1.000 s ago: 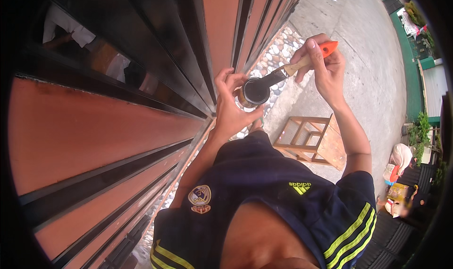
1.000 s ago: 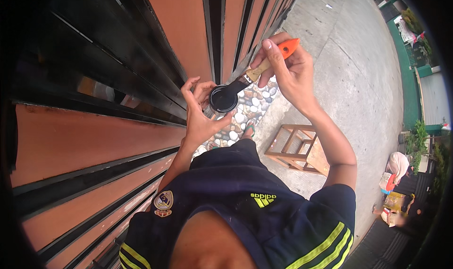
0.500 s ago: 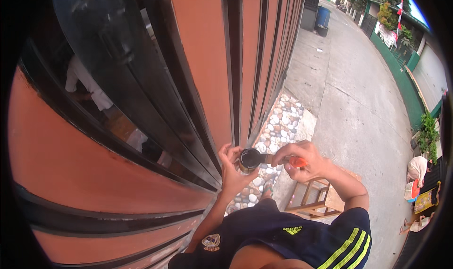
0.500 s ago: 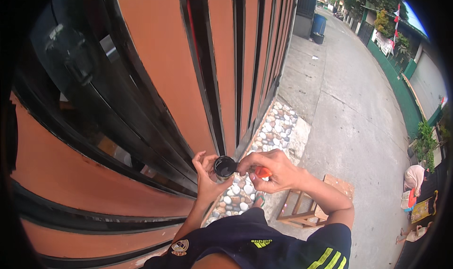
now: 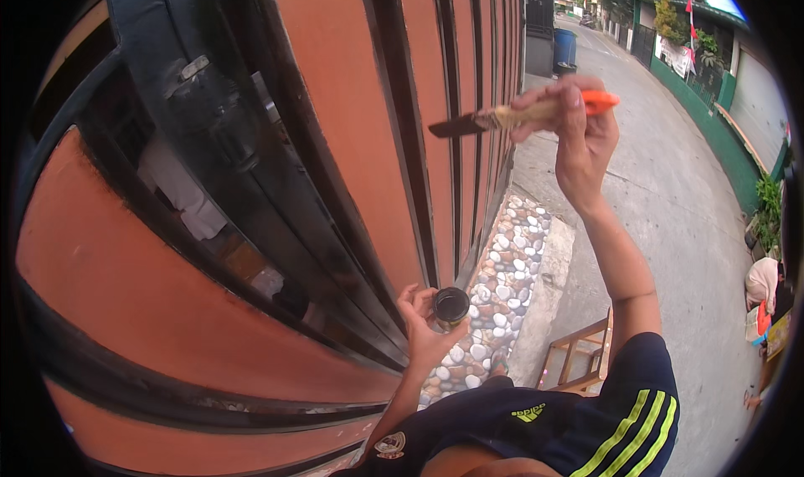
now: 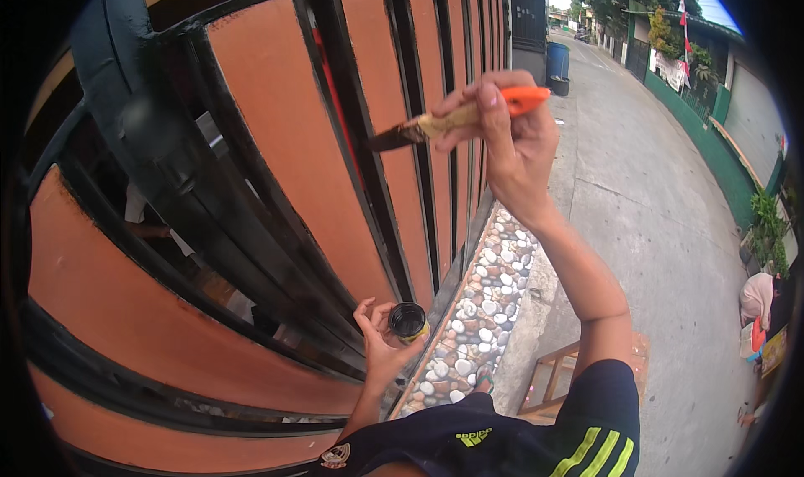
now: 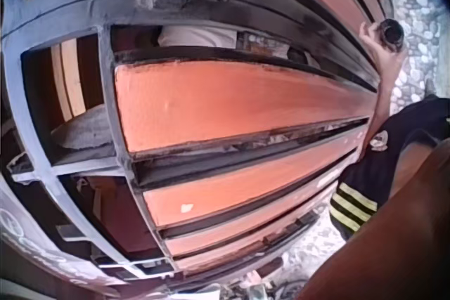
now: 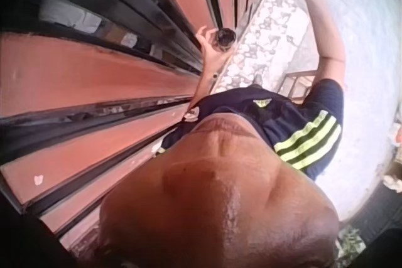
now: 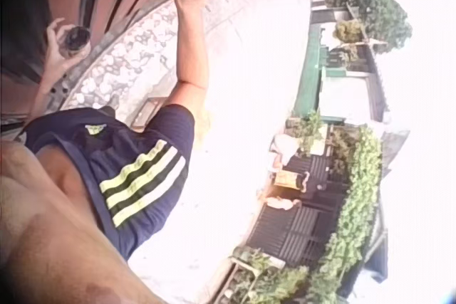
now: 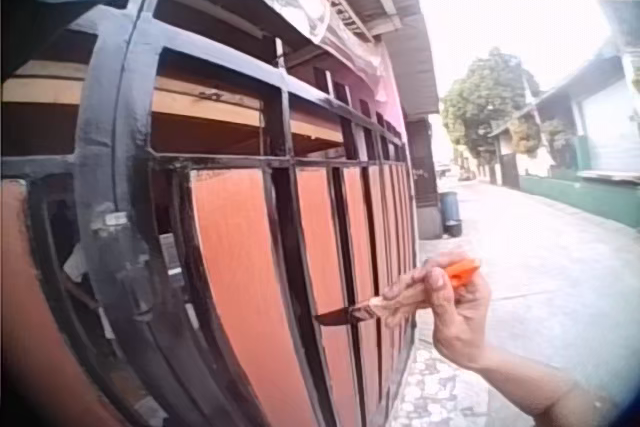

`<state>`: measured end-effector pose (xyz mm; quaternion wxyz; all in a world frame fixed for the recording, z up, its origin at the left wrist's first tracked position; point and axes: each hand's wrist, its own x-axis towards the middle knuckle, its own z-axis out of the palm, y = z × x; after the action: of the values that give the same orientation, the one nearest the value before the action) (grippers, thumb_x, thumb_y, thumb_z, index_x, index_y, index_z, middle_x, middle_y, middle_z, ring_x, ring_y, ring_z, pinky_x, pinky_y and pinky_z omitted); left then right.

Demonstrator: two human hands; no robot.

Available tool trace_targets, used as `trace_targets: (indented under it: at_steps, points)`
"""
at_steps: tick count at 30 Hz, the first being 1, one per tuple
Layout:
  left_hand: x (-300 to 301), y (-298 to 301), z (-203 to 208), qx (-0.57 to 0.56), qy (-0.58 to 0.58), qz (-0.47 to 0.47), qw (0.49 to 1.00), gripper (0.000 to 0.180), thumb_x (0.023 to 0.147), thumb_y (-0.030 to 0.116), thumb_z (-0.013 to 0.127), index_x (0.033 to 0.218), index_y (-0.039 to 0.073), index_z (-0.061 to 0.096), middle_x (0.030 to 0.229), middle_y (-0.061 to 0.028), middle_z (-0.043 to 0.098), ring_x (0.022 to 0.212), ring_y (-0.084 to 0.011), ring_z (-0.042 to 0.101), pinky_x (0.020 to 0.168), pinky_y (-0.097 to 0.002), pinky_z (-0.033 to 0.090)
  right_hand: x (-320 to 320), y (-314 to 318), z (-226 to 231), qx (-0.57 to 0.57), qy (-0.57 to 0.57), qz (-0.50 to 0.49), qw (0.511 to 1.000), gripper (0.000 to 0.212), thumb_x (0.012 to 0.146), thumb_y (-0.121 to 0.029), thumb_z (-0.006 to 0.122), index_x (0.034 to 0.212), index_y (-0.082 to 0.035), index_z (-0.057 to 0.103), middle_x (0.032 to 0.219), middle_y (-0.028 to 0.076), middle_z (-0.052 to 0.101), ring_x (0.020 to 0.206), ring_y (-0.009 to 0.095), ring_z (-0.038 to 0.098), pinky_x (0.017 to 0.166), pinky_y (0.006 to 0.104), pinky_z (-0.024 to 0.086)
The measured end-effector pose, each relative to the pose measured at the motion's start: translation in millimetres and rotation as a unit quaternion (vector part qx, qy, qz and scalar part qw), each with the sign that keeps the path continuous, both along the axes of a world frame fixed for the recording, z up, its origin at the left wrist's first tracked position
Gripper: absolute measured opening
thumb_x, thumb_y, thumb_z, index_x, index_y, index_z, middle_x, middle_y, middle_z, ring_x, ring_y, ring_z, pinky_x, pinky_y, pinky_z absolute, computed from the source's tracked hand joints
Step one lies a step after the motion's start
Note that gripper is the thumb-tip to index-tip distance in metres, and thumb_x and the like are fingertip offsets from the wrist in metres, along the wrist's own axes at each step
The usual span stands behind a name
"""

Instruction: The person paints a metal gate using a brush. They dip the brush into a small tin of black paint and apply it to the black horizontal and vertical frames of the gate, moving the brush back and forth.

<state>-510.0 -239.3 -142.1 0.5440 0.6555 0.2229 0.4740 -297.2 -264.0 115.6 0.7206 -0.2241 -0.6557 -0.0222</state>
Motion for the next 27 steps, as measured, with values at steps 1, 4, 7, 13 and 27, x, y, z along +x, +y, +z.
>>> trace_targets:
  at_steps: [1,4,7,13,27]
  points:
    - [1,-1,-2,-0.001,-0.003,-0.007,1.0,0.097,0.069,-0.003,0.08,0.137,0.006,0.013,0.119,-0.0137,0.049,0.111,-0.0196,0.057,0.096,-0.0303,0.048,5,12,18,0.022,-0.017,-0.015,1.0,0.022,0.105,-0.019,0.046,0.108,0.003,0.049,0.093,0.02,0.068,0.073,0.023,0.071,0.062,0.0296,0.061]
    - [1,-2,-8,-0.007,-0.011,-0.011,1.0,0.096,0.069,-0.004,0.08,0.137,0.006,0.013,0.119,-0.0137,0.049,0.111,-0.0195,0.057,0.097,-0.0303,0.048,12,51,58,0.065,-0.052,-0.039,0.996,0.024,0.104,-0.021,0.05,0.108,0.003,0.052,0.088,0.017,0.069,0.069,0.02,0.071,0.06,0.0273,0.06]
    - [-1,-4,-10,-0.017,-0.016,-0.008,1.0,0.096,0.07,-0.001,0.081,0.138,0.005,0.013,0.121,-0.0143,0.048,0.114,-0.0211,0.057,0.098,-0.0325,0.048,4,76,86,0.062,-0.042,-0.032,0.997,0.022,0.104,-0.021,0.051,0.104,0.001,0.052,0.079,0.013,0.068,0.064,0.017,0.07,0.055,0.0251,0.057]
    - [0,-9,-4,-0.003,0.003,0.005,1.0,0.096,0.069,-0.005,0.08,0.137,0.006,0.013,0.12,-0.0136,0.048,0.112,-0.0194,0.057,0.098,-0.0308,0.048,0,103,97,0.02,-0.043,-0.033,0.998,0.014,0.102,-0.013,0.053,0.102,0.001,0.052,0.075,0.01,0.065,0.064,0.015,0.068,0.052,0.0249,0.056]
    - [3,-10,-5,0.003,0.024,0.003,1.0,0.096,0.069,-0.003,0.081,0.137,0.006,0.014,0.12,-0.0138,0.05,0.113,-0.0201,0.058,0.096,-0.0306,0.049,0,114,72,0.092,-0.104,-0.177,0.974,0.018,0.1,-0.018,0.059,0.103,-0.001,0.059,0.071,0.007,0.069,0.058,0.013,0.07,0.052,0.0215,0.053]
